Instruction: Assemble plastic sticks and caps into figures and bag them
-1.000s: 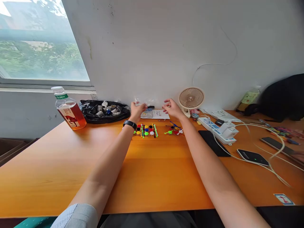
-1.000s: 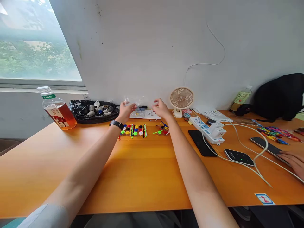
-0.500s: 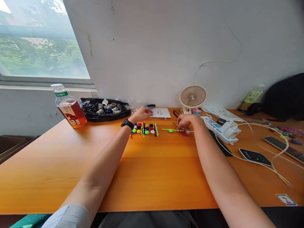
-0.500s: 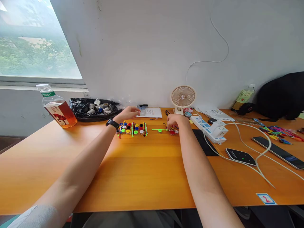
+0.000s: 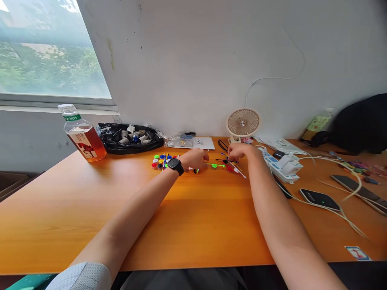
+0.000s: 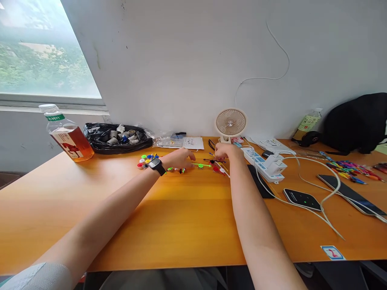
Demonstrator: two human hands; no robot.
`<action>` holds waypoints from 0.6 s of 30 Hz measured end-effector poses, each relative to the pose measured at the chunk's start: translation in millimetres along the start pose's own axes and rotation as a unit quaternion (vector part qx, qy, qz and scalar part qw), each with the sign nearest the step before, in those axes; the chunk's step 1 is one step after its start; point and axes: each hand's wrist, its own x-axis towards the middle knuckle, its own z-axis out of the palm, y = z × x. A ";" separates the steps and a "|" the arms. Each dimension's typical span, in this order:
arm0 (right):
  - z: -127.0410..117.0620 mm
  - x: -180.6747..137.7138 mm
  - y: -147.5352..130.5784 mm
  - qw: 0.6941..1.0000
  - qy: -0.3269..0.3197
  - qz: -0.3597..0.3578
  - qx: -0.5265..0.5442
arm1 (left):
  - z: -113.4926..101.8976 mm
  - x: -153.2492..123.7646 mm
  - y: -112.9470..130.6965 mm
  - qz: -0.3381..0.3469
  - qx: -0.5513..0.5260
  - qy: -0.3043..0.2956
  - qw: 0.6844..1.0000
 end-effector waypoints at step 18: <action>-20.5 -44.5 -39.1 0.958 0.003 -0.175 0.227 | 4.0 11.8 22.0 0.010 -0.076 0.157 0.985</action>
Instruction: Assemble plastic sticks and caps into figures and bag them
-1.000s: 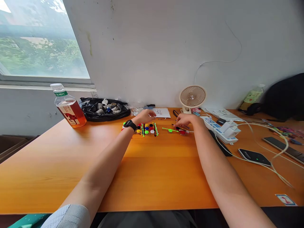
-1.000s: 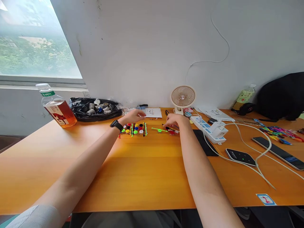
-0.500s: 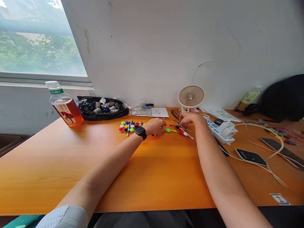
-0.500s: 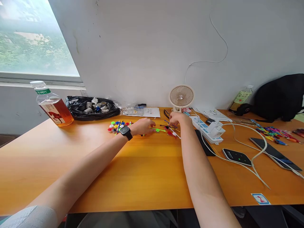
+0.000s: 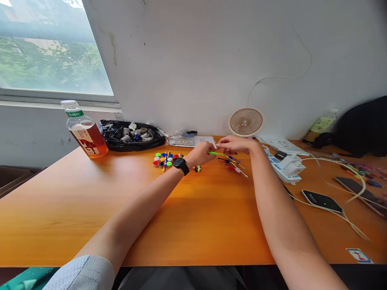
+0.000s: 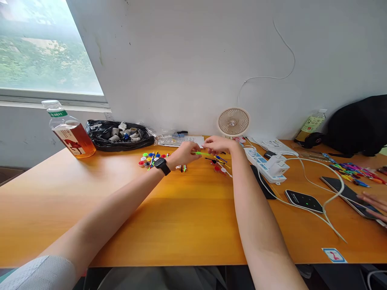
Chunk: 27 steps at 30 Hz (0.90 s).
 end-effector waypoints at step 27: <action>37.6 28.9 -2.3 0.952 0.033 -0.127 0.278 | -22.2 5.1 -23.1 -0.054 -0.248 0.065 0.965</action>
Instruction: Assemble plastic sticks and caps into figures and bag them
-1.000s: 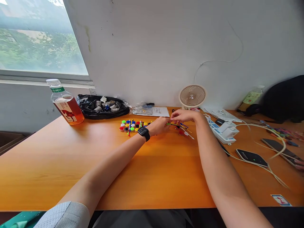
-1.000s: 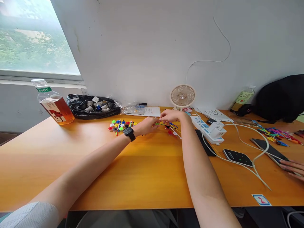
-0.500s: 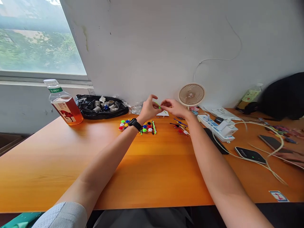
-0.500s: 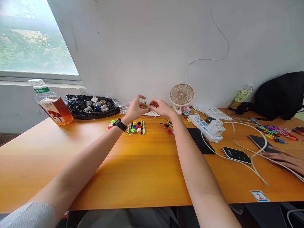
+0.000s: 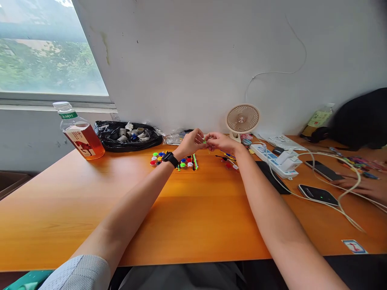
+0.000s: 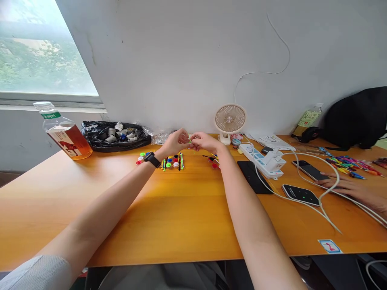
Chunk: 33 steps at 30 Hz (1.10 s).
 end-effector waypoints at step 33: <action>-3.5 8.7 25.4 0.899 0.025 0.195 -0.392 | 20.6 -16.3 -25.1 -0.025 0.265 -0.099 0.959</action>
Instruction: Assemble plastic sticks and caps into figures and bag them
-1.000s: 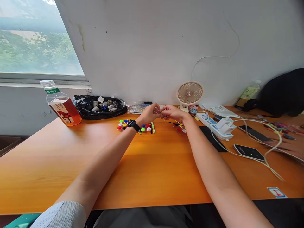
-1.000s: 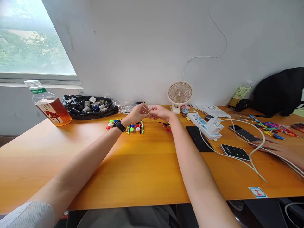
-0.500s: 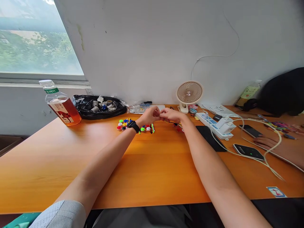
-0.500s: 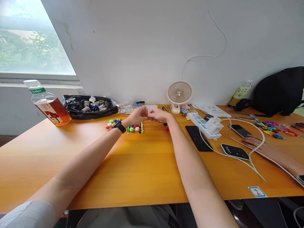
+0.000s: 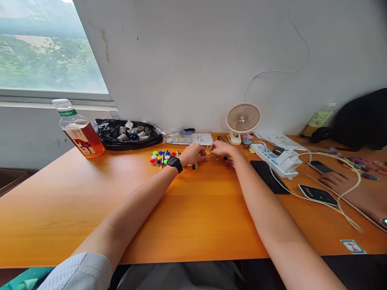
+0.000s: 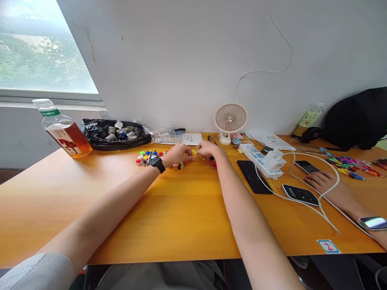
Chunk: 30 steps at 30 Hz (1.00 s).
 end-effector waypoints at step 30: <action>-36.1 -16.6 18.0 0.990 0.137 0.011 -0.022 | -31.7 -2.5 -0.4 0.040 0.111 -0.085 0.989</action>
